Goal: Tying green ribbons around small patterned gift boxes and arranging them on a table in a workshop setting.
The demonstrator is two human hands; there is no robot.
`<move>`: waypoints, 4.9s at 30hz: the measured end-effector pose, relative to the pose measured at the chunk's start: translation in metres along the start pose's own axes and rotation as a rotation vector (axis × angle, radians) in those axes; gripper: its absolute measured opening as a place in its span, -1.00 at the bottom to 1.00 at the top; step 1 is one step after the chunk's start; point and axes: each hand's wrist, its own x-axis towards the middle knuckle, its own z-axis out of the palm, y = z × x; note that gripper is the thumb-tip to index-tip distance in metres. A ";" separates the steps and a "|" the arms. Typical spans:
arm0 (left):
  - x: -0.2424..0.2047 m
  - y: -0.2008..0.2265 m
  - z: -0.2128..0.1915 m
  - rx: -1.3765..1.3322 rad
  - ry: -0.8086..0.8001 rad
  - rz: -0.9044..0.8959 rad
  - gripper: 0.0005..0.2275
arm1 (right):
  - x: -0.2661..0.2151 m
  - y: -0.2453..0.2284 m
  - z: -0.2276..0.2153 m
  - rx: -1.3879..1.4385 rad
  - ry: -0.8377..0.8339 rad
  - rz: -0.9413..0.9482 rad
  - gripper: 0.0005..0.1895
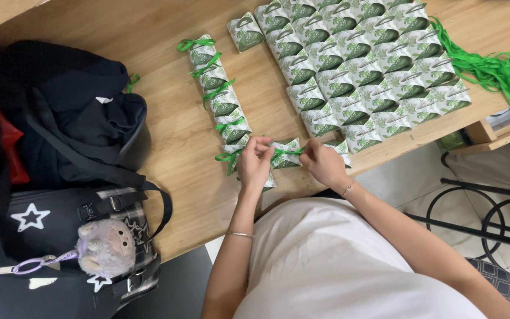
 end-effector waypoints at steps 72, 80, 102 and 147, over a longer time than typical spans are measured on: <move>0.256 0.140 -0.038 0.389 0.087 0.812 -0.89 | -0.066 0.035 -0.071 0.073 -0.240 -0.116 -0.68; 0.118 0.089 -0.011 0.416 -0.014 0.626 -0.90 | -0.048 0.051 -0.046 0.017 -0.354 -0.207 -0.64; 0.289 -0.088 0.051 0.452 -0.275 0.124 -0.51 | -0.045 0.044 -0.051 0.052 -0.266 -0.183 -0.70; -0.050 0.221 0.253 0.219 0.032 0.204 -0.89 | 0.165 0.350 -0.403 0.652 0.363 0.047 -0.92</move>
